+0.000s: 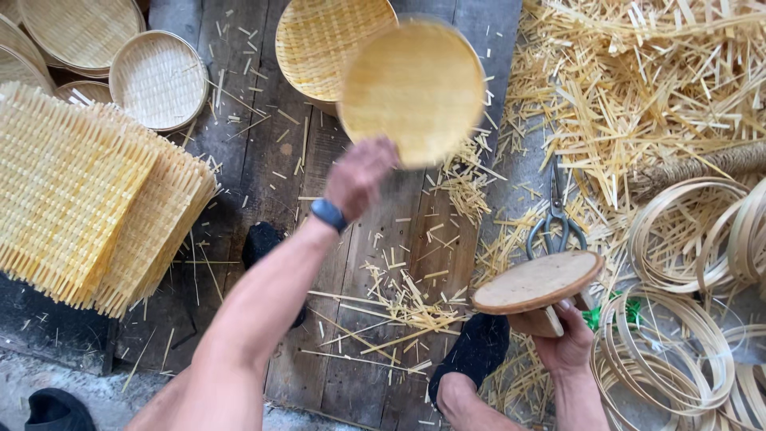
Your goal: The person trims the excess bamboo strips from a woven bamboo basket using shears. They repeatedly place a flat woven bamboo mat over the basket, secure it with a wooden block, and cut the protruding strips flush with the rim.
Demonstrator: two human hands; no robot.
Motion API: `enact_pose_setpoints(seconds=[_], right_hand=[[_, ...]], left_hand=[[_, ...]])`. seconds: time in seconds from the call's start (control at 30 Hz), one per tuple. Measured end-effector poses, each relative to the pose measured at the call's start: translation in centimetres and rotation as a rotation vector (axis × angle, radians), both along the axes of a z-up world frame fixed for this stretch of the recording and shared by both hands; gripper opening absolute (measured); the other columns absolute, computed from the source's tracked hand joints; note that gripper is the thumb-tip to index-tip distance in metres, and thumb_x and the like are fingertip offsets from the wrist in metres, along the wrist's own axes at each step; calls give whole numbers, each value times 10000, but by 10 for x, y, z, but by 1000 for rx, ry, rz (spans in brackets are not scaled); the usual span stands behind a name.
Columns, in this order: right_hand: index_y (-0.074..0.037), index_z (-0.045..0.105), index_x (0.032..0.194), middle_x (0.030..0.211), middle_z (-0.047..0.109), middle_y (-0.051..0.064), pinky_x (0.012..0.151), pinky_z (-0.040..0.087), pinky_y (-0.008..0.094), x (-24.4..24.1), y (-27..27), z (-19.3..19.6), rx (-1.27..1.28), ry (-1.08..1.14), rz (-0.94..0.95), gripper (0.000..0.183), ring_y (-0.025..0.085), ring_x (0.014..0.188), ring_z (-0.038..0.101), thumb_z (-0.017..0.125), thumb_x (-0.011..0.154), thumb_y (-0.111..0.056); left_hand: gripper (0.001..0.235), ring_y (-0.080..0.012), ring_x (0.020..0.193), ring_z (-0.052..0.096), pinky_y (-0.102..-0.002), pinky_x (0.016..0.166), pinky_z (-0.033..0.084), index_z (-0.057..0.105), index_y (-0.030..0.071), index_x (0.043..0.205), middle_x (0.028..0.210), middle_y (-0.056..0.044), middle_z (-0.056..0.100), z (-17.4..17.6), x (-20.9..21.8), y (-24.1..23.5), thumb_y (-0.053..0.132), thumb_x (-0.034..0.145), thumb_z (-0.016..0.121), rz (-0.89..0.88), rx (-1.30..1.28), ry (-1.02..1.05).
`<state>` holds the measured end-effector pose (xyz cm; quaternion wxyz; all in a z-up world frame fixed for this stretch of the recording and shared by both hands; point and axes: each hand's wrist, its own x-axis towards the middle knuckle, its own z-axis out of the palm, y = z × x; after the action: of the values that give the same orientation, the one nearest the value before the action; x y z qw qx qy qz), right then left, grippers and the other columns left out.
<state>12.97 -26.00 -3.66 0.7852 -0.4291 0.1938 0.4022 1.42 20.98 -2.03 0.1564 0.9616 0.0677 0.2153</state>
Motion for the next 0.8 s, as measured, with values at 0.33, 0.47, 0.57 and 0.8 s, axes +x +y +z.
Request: enact_pose_setpoints(seconds=[0.33,0.47,0.57,0.8], right_hand=[[-11,542,1396,1237,661,106,1081,461,480,2,-24,-26,-31,19,-20,546,252,1204,616,691,905,-199],[-22,582,1356,1189,678,92,1048,475,468,-1,-31,-39,-67,34,-14,514,233,1160,643,693,890,-205],[9,592,1316,1187,684,98,1065,475,436,-2,-30,-44,-37,17,20,469,224,1158,647,716,915,-200],[30,639,1252,1098,720,115,966,514,422,-10,-20,-49,-53,14,127,472,215,1057,681,729,864,-224]], left_hand=[[210,-295,1196,676,-416,1072,499,772,80,1086,1203,-132,752,7,29,99,22,939,634,359,40,88],[237,-298,1197,670,-415,1076,488,772,66,1108,1203,-137,747,-4,27,102,17,924,631,342,54,114],[258,-285,1203,673,-410,1087,487,774,72,1101,1205,-130,749,-6,29,103,-9,909,621,356,92,105],[311,-260,1235,659,-380,1110,471,780,97,1120,1247,-113,739,-16,33,103,-49,914,598,395,34,197]])
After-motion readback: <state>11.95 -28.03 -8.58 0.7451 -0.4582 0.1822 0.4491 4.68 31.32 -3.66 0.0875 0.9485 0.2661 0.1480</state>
